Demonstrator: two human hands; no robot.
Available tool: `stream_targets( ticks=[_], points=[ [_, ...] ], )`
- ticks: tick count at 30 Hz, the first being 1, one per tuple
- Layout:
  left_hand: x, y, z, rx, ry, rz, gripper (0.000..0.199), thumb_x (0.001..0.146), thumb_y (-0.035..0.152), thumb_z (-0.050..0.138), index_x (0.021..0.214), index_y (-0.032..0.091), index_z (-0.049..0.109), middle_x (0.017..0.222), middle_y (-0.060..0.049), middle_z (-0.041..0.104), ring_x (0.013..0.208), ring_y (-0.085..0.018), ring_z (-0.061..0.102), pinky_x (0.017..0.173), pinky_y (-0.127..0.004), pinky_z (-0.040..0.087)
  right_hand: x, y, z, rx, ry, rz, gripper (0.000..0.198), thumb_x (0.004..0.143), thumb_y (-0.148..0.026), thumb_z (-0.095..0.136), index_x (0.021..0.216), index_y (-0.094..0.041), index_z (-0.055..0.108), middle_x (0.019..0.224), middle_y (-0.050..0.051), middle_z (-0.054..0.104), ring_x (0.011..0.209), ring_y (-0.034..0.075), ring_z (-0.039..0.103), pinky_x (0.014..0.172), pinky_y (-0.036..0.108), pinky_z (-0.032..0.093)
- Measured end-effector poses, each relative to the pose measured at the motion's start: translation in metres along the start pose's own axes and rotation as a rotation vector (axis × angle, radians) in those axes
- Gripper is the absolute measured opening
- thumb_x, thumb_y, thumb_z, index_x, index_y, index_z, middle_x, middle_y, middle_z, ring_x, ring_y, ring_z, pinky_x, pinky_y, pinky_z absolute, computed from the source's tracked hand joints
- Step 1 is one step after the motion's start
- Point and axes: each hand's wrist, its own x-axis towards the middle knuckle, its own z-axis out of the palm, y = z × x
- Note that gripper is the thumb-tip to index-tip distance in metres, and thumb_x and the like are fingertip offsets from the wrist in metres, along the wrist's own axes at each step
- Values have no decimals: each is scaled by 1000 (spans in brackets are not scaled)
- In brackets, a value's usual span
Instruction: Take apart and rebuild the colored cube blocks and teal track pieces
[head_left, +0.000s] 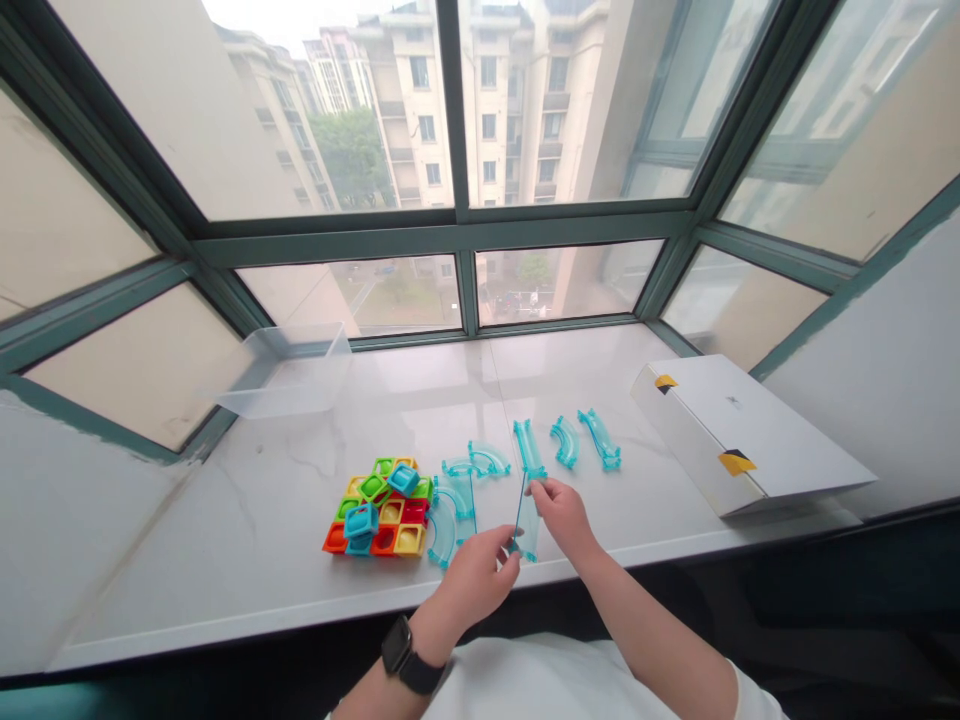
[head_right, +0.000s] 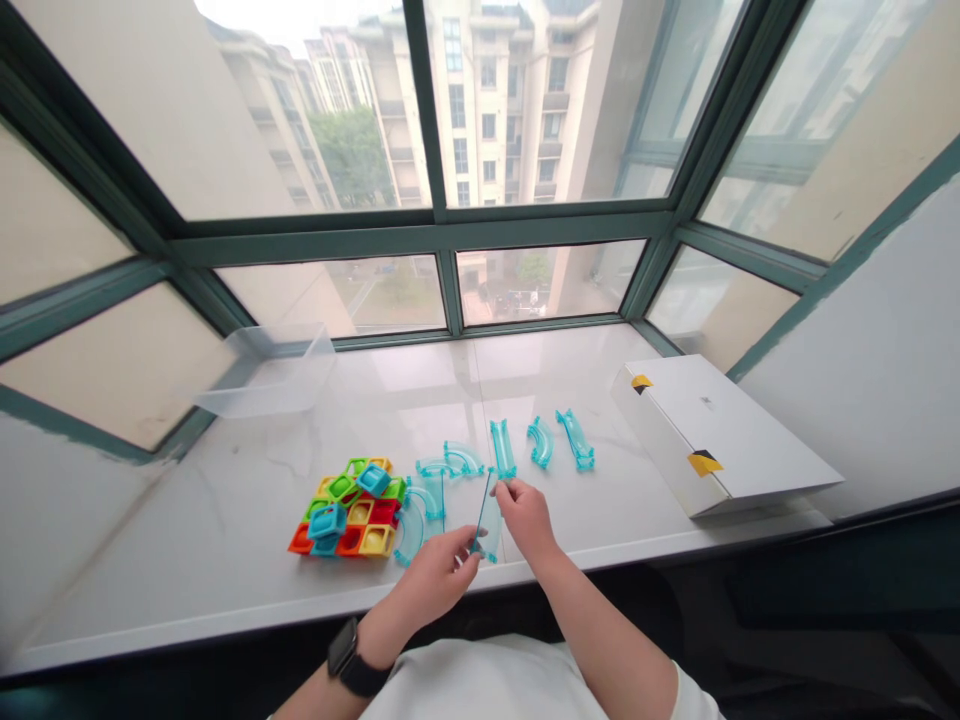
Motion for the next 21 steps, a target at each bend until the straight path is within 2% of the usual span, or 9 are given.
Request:
stream_targets(
  ticks=[3,6,9,12,16,21],
  points=[
    [3,-4,1,-131,-62,-19,37,95,40,59,127,25,72,94,-4,77,81,-20,69,74,-30,52,-2,2,-2,9,-60,-66,29,92,-45,63,98,-22,78,58,-5,54,57,17,53,56,28,42],
    [9,-8,1,-260,-28,-63,39,95,43,61,127,23,71,97,-6,77,87,-20,70,78,-31,55,-8,6,-2,96,-157,-131,42,94,-43,65,130,-22,68,69,-5,61,65,17,60,65,29,52],
    [16,-12,0,-338,47,-127,40,94,44,61,126,21,68,94,-6,76,85,-20,70,78,-32,55,-17,12,-2,172,-207,-196,53,95,-38,66,145,-23,57,90,0,70,79,18,68,74,32,58],
    [22,-17,0,-387,90,-161,43,94,48,61,124,19,67,95,-6,75,82,-20,69,76,-32,55,-22,19,-1,164,-239,-294,45,93,-32,69,138,-27,63,109,5,73,89,19,72,80,34,62],
    [27,-19,2,-429,79,-139,45,94,53,62,122,18,68,96,-7,75,81,-20,69,77,-33,55,-23,22,-2,119,-239,-422,21,95,-26,66,115,-27,75,107,6,74,92,20,72,79,35,63],
    [36,-15,6,-423,69,-114,43,96,49,60,125,18,67,89,-5,72,80,-19,68,78,-33,55,-20,22,-7,47,-203,-488,22,96,-22,66,116,-28,74,110,6,73,100,22,70,82,35,63]
  ],
)
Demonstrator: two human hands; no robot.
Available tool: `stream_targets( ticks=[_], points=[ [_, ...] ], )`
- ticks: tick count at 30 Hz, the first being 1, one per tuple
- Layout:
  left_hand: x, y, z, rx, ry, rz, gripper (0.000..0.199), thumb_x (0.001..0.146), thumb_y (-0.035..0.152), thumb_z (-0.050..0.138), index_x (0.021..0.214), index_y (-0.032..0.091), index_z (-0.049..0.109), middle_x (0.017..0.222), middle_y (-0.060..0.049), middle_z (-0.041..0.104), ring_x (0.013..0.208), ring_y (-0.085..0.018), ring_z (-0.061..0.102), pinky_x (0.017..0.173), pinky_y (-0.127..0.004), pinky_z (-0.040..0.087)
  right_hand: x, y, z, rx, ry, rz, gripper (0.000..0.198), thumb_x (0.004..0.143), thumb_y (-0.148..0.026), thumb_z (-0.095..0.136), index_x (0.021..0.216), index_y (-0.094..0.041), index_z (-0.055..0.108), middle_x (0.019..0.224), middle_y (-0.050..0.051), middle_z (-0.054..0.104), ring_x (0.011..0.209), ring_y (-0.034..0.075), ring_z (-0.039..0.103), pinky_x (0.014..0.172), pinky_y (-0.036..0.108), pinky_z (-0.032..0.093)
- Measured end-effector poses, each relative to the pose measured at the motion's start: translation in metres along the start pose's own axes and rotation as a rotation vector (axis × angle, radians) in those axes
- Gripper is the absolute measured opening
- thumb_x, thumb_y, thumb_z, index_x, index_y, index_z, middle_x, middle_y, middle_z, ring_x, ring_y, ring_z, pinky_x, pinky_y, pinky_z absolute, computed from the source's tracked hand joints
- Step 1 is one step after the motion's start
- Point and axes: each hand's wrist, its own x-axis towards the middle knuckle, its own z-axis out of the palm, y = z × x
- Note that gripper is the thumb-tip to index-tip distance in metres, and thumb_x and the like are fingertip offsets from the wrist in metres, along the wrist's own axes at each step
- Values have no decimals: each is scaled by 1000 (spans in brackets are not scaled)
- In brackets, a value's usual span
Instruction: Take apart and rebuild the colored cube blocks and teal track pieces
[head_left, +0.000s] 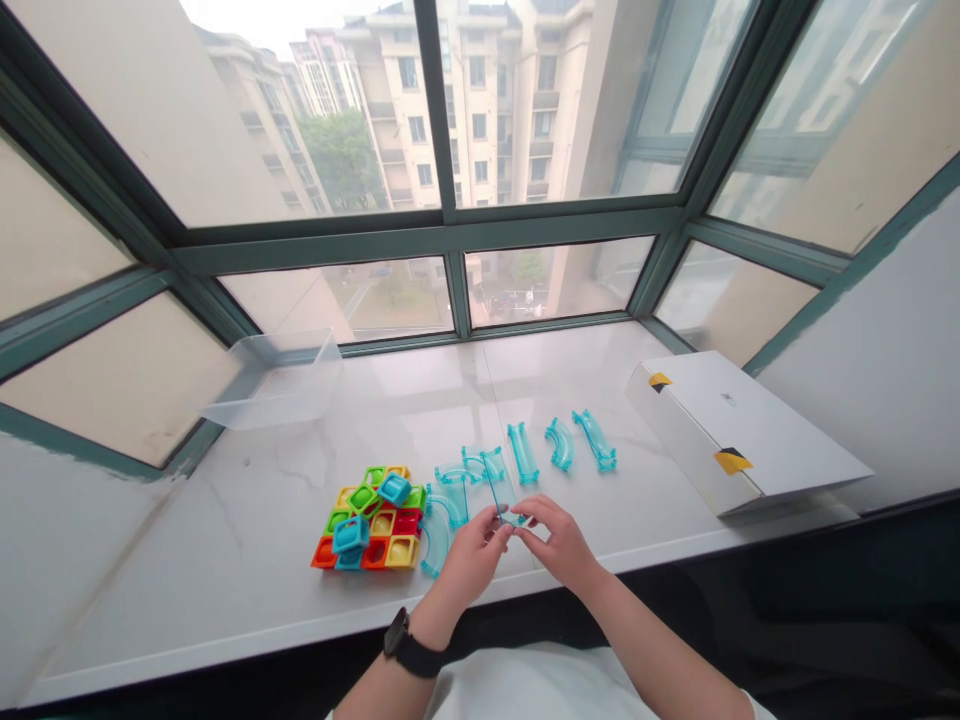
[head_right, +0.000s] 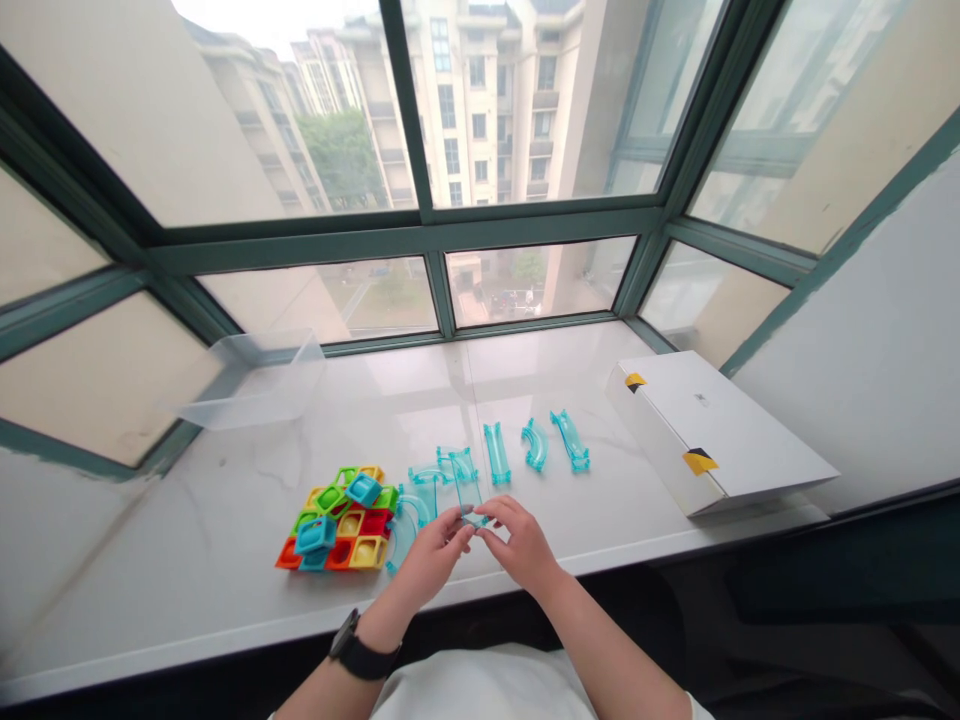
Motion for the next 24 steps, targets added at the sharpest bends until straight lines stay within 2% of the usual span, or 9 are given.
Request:
stream_targets(
  ticks=[3,7,13,16,24],
  points=[
    [9,2,2,81,19,18,41,95,48,63,124,19,68,94,-5,74,83,-20,68,80,-33,55,0,6,-3,-76,48,-28,22,98,-19,64,115,-27,74,106,6,74,97,22,70,83,36,62],
    [24,6,5,237,79,67,28,94,45,65,109,23,71,101,-5,77,84,-20,70,81,-34,54,1,19,-7,-156,154,-49,23,98,-18,63,116,-27,75,105,6,75,96,23,72,86,38,62],
    [50,15,10,367,104,174,12,92,28,65,102,24,71,98,-3,78,84,-19,70,81,-33,53,13,35,-14,-232,269,-71,27,98,-17,63,119,-28,74,109,7,77,104,25,72,93,42,61],
    [64,17,11,459,116,199,12,92,21,64,101,24,72,97,-2,78,83,-18,69,81,-32,51,23,41,-18,-265,287,-70,26,98,-18,62,117,-28,75,107,6,77,102,24,73,91,40,62],
    [93,14,13,634,152,221,13,95,21,66,104,24,74,102,-2,76,84,-16,69,77,-28,49,42,60,-21,-310,294,18,23,97,-20,61,114,-26,76,105,6,77,89,22,71,81,37,60]
  ],
)
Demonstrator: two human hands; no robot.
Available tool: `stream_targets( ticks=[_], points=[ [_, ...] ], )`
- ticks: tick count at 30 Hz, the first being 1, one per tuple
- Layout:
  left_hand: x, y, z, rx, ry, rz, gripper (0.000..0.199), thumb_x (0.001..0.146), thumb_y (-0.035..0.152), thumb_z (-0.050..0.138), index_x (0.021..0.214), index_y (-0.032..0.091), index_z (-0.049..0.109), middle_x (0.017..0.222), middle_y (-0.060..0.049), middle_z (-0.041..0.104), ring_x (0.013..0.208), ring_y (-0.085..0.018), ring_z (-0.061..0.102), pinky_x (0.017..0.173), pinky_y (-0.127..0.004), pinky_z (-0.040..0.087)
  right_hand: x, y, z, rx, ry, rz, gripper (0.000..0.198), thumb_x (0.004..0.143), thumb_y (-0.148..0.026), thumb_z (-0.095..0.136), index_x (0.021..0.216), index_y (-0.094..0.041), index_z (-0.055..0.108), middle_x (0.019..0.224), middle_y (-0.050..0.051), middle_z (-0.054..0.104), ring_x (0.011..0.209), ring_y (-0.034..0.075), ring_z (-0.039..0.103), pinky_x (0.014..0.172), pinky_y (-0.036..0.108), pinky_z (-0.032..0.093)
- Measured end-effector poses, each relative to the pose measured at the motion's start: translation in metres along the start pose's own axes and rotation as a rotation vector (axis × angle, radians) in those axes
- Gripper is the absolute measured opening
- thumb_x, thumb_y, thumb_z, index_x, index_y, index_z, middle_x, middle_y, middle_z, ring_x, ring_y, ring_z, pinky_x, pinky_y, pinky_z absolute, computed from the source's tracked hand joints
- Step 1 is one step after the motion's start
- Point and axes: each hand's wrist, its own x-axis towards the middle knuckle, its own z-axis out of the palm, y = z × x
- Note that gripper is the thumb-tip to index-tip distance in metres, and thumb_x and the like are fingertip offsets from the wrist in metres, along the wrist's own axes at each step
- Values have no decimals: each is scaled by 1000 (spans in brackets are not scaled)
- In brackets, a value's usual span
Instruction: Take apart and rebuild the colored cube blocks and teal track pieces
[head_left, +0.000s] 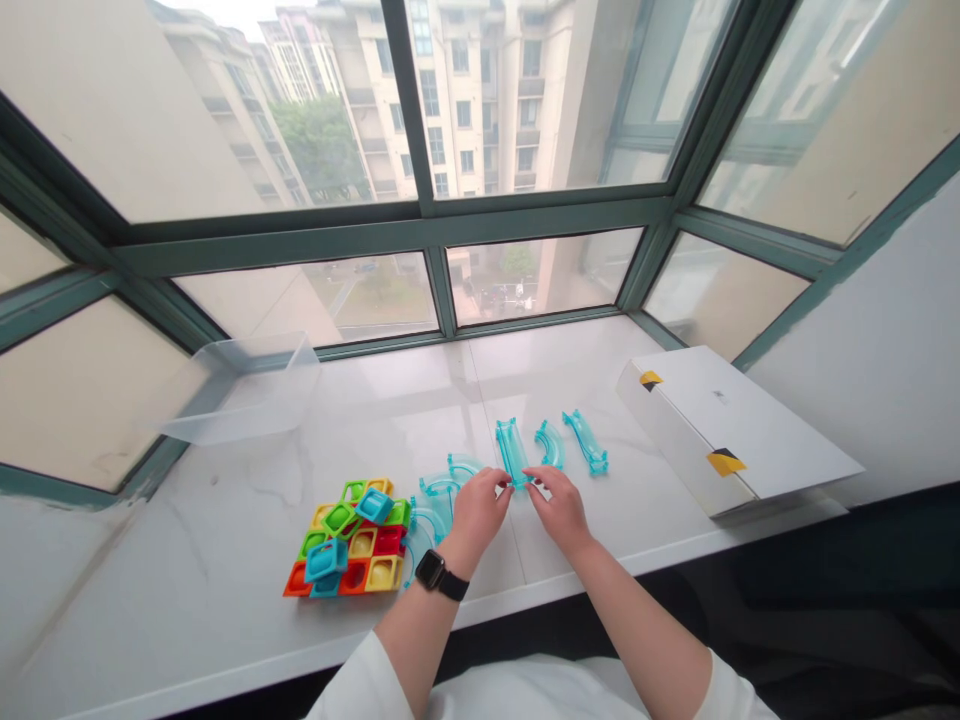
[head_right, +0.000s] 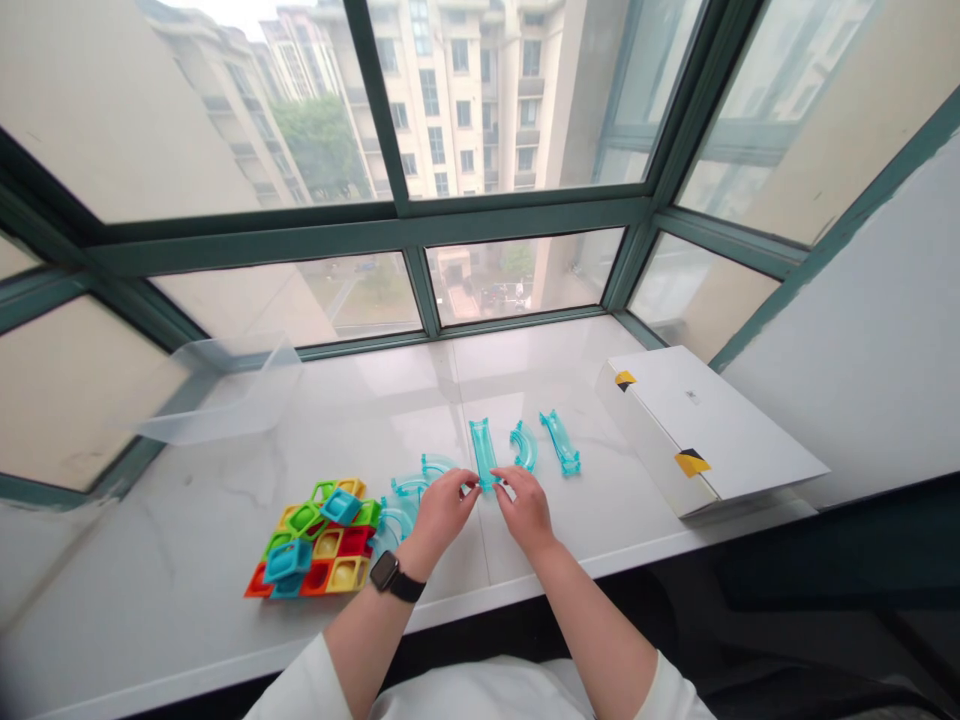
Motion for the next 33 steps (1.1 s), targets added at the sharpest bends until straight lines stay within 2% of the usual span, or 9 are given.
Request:
stream_targets(
  ticks=[7,33],
  points=[
    [7,-2,4,81,-10,-7,10,95,23,68,103,25,74,103,-1,76,95,-19,70,78,-28,47,3,8,5,-9,-29,45,24,97,-21,59,114,-26,76,107,7,77,89,23,71,81,38,59],
    [11,-4,9,142,-55,-41,9,95,22,66,102,25,72,102,-2,74,96,-19,69,76,-28,45,5,18,11,-61,-79,34,26,97,-21,58,115,-26,76,107,7,77,93,24,69,82,38,59]
  ],
)
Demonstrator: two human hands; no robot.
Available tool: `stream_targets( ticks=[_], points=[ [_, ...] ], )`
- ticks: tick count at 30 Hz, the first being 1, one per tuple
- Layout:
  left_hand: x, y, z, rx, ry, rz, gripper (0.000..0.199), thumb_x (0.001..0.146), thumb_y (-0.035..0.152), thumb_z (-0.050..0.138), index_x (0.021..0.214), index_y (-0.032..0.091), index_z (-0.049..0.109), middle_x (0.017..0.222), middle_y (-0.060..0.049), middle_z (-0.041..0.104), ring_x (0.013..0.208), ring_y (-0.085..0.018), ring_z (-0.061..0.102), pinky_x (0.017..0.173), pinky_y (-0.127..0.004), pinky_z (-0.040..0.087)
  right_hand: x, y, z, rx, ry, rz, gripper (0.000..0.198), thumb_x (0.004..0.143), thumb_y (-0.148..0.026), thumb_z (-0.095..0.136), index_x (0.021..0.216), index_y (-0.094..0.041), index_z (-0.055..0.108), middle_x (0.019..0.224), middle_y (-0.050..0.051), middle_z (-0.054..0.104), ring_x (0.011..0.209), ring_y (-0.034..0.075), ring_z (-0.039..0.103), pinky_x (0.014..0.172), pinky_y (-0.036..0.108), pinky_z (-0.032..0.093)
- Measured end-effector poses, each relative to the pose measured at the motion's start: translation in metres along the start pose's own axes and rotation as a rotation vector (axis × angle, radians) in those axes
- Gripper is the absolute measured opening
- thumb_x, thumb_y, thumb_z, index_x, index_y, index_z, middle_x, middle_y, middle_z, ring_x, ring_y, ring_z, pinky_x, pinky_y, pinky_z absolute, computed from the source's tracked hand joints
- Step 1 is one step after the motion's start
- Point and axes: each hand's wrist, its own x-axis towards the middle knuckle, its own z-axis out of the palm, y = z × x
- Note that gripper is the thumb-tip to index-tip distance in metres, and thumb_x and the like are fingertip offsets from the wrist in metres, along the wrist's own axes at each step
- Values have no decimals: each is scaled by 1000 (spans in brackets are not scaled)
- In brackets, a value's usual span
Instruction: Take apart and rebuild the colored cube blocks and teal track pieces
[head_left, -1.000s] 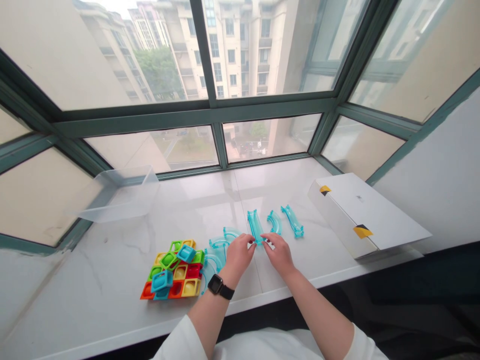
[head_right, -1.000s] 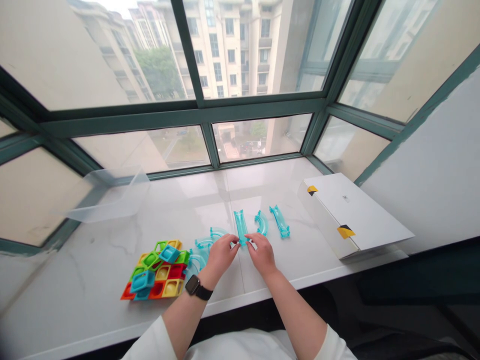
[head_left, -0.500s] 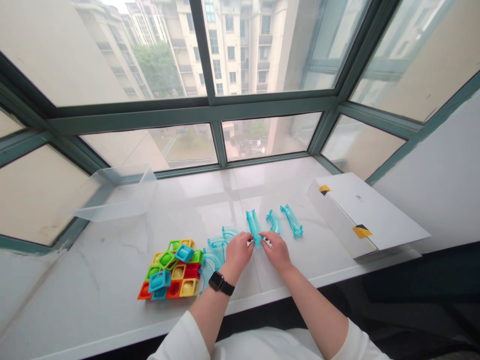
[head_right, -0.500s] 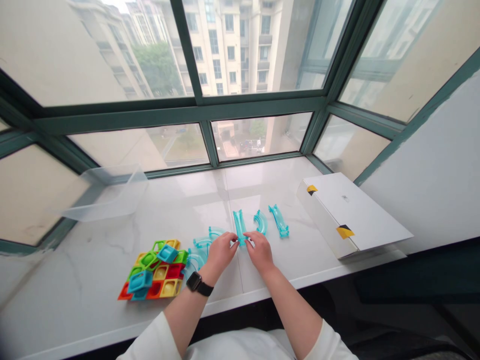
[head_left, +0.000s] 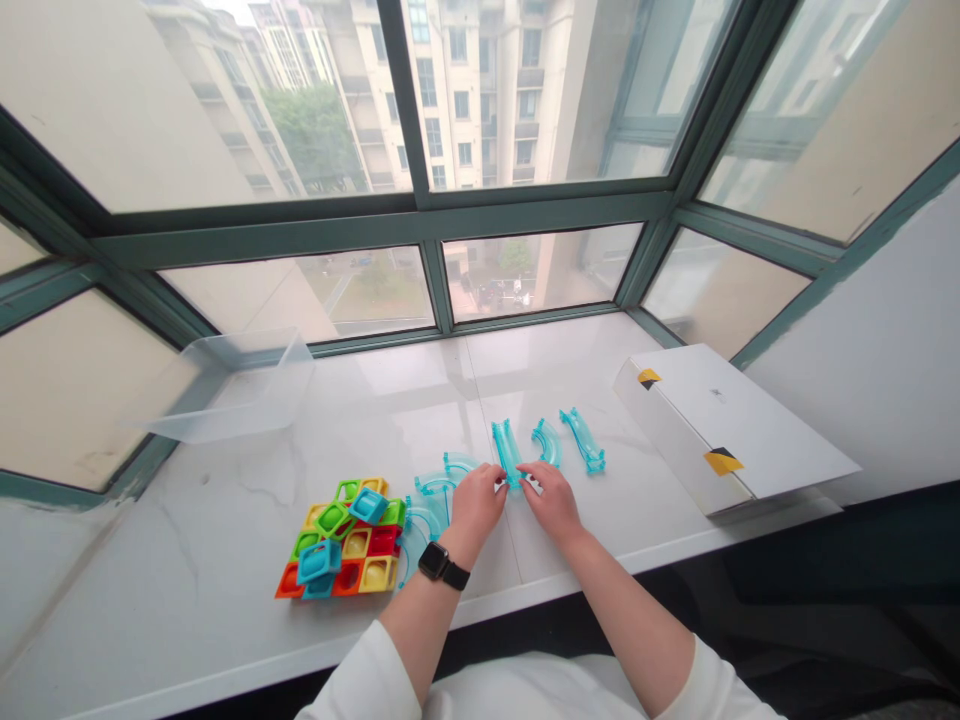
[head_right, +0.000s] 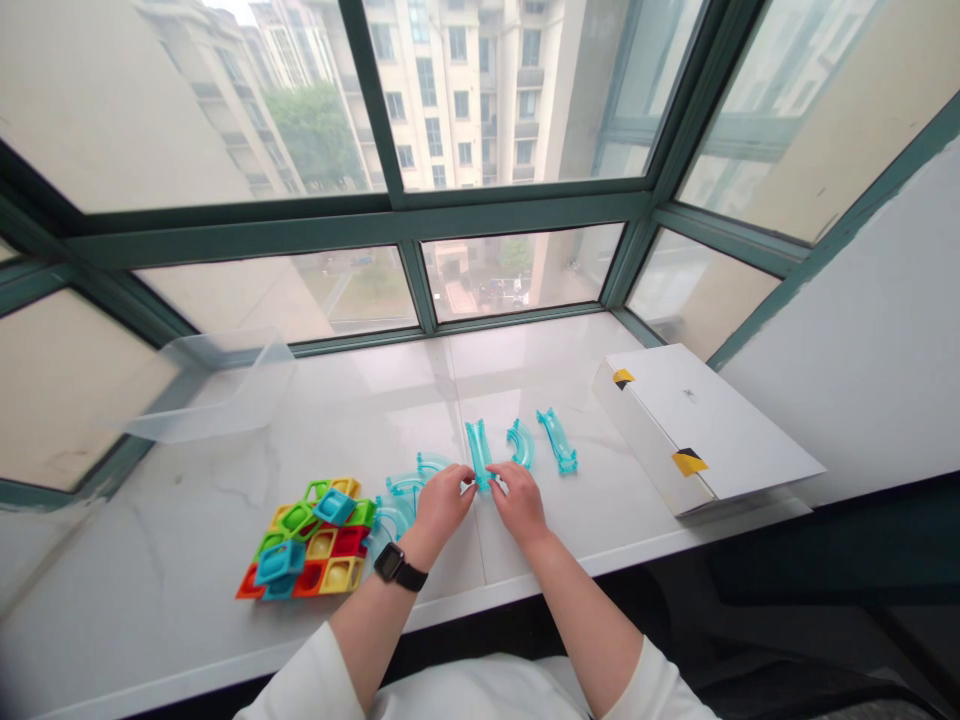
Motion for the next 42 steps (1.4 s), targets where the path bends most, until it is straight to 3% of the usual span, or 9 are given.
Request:
stream_targets(
  ticks=[7,42],
  points=[
    [-1,1,-1,9,-3,-15,11,95,22,66,103,26,73,103,-3,74,97,-19,69,79,-29,46,-1,-3,-1,-19,-8,-10,25,98,-21,58,115,-26,75,105,6,75,93,24,69,89,40,58],
    [0,2,-3,21,-25,-34,11,96,24,66,103,25,74,105,-5,76,100,-21,70,80,-29,47,-2,-1,-1,13,12,-36,29,95,-19,59,119,-28,74,104,6,69,90,22,70,83,37,63]
  ],
)
